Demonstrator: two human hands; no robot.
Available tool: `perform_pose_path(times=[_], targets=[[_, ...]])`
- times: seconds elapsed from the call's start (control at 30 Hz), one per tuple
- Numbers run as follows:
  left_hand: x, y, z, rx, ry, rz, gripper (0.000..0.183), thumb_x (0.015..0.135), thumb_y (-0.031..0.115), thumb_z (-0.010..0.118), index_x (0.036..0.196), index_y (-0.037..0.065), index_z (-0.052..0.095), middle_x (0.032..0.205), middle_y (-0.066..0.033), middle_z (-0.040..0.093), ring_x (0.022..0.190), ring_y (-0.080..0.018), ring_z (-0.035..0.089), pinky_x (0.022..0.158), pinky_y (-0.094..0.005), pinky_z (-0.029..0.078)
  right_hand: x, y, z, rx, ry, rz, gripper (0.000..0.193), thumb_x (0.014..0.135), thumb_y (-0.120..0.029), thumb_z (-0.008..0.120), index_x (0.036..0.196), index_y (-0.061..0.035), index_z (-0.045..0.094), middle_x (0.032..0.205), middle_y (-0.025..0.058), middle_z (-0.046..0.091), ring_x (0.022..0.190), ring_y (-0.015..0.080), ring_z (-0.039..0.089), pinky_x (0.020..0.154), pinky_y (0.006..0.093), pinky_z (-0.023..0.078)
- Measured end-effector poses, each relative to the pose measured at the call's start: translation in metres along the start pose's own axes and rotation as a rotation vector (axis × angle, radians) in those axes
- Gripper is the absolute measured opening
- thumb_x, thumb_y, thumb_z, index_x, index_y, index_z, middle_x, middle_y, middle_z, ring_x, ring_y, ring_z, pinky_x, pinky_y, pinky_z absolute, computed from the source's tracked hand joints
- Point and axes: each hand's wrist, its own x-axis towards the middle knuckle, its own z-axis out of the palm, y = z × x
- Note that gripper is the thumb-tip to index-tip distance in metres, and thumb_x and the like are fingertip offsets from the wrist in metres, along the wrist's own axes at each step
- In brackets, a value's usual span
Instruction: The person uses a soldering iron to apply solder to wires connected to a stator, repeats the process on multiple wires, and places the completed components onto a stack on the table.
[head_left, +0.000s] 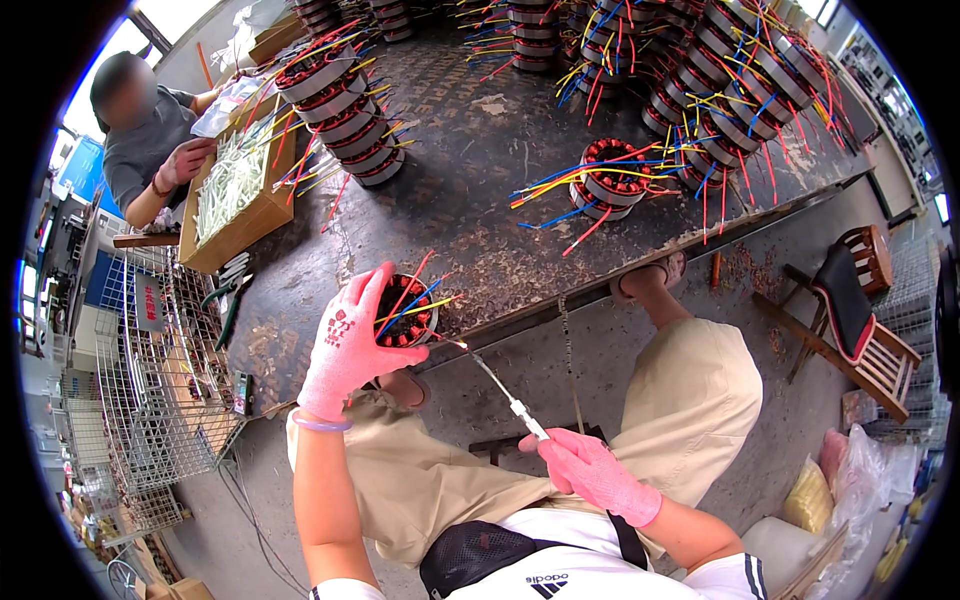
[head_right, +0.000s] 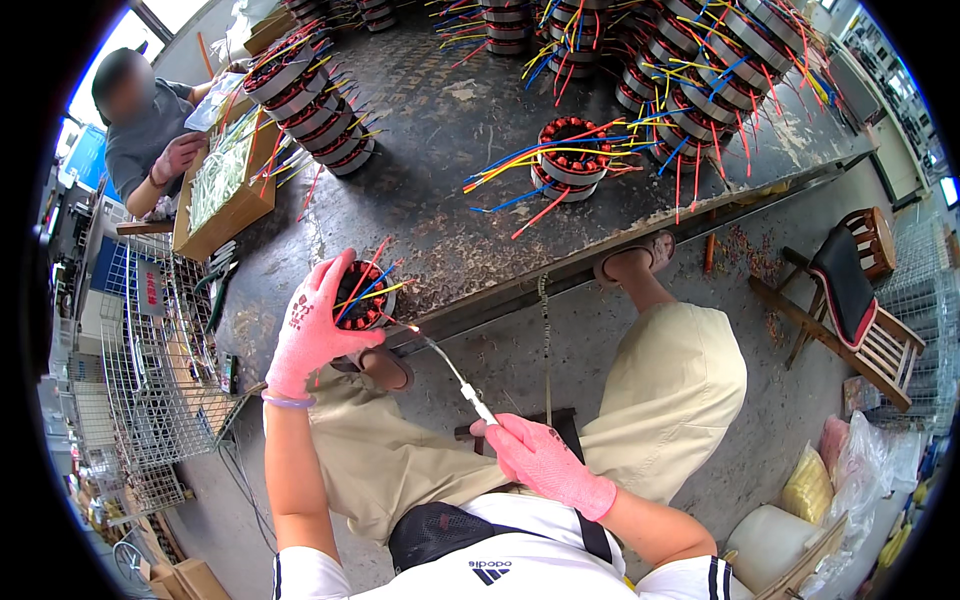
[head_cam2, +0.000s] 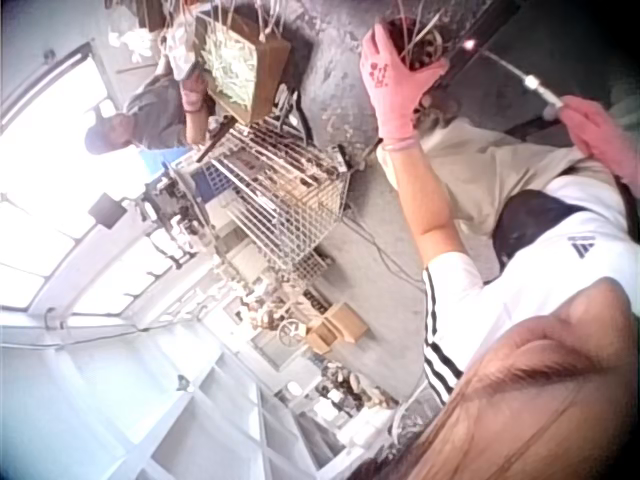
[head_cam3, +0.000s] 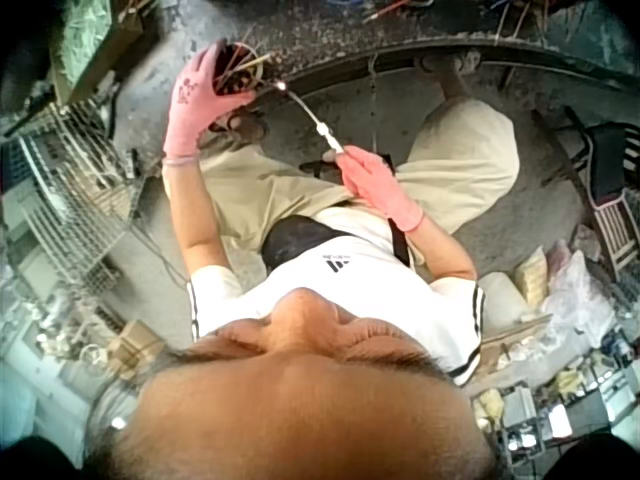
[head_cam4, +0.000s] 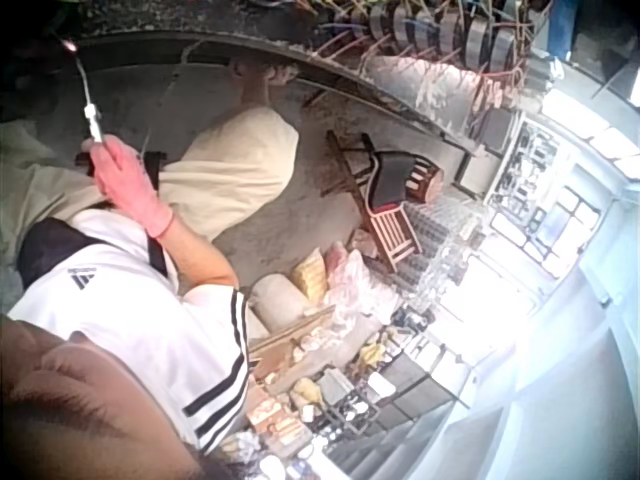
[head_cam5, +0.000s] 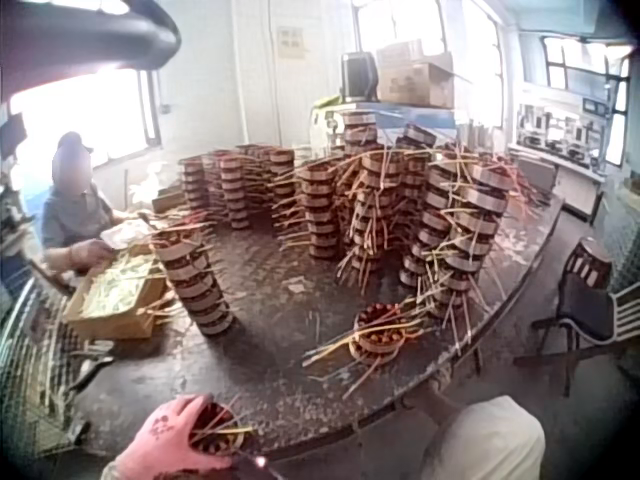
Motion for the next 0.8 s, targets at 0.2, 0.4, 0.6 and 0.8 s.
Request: perform_pose_path(times=[0.2,0.4,0.6,0.8], targets=[[0.0005,0.0009,-0.0005,-0.010,-0.003,-0.004,0.104,0.054,0.026,0.089,0.143,0.000,0.042,0.130,-0.0176,0.054,0.120,-0.0357,0.054,0.103,-0.0418,0.043,-0.0011,-0.0023,0.0003,0.009,0.001,-0.019,0.034,0.103,-0.026,0.045,0.121,-0.0031,0.062,0.065,-0.0006,0.049,0.057,0.0058,0.043,0.053,0.0240,0.037],[0.0004,0.0005,0.0008,-0.009,0.000,0.001,0.105,0.054,0.026,0.090,0.143,0.000,0.042,0.130,-0.0174,0.054,0.119,-0.0356,0.054,0.103,-0.0418,0.044,-0.0007,-0.0011,-0.0004,0.028,0.006,0.008,0.034,0.102,-0.026,0.045,0.121,-0.0022,0.062,0.066,0.0000,0.048,0.058,0.0065,0.044,0.054,0.0246,0.037],[0.0009,0.0002,0.0007,-0.003,0.001,0.002,0.106,0.053,0.027,0.090,0.143,0.001,0.042,0.129,-0.0175,0.054,0.118,-0.0353,0.054,0.102,-0.0417,0.044,-0.0022,-0.0057,0.0002,0.016,0.003,-0.005,0.034,0.102,-0.026,0.045,0.121,-0.0018,0.062,0.066,-0.0001,0.048,0.058,0.0064,0.044,0.054,0.0246,0.037],[0.0010,0.0010,0.0003,-0.010,0.008,0.008,0.106,0.052,0.026,0.091,0.143,0.000,0.042,0.129,-0.0176,0.054,0.118,-0.0354,0.055,0.102,-0.0415,0.044,-0.0018,-0.0031,-0.0002,0.031,-0.002,-0.001,0.034,0.103,-0.026,0.046,0.120,-0.0019,0.062,0.066,-0.0002,0.048,0.059,0.0062,0.044,0.055,0.0245,0.038]])
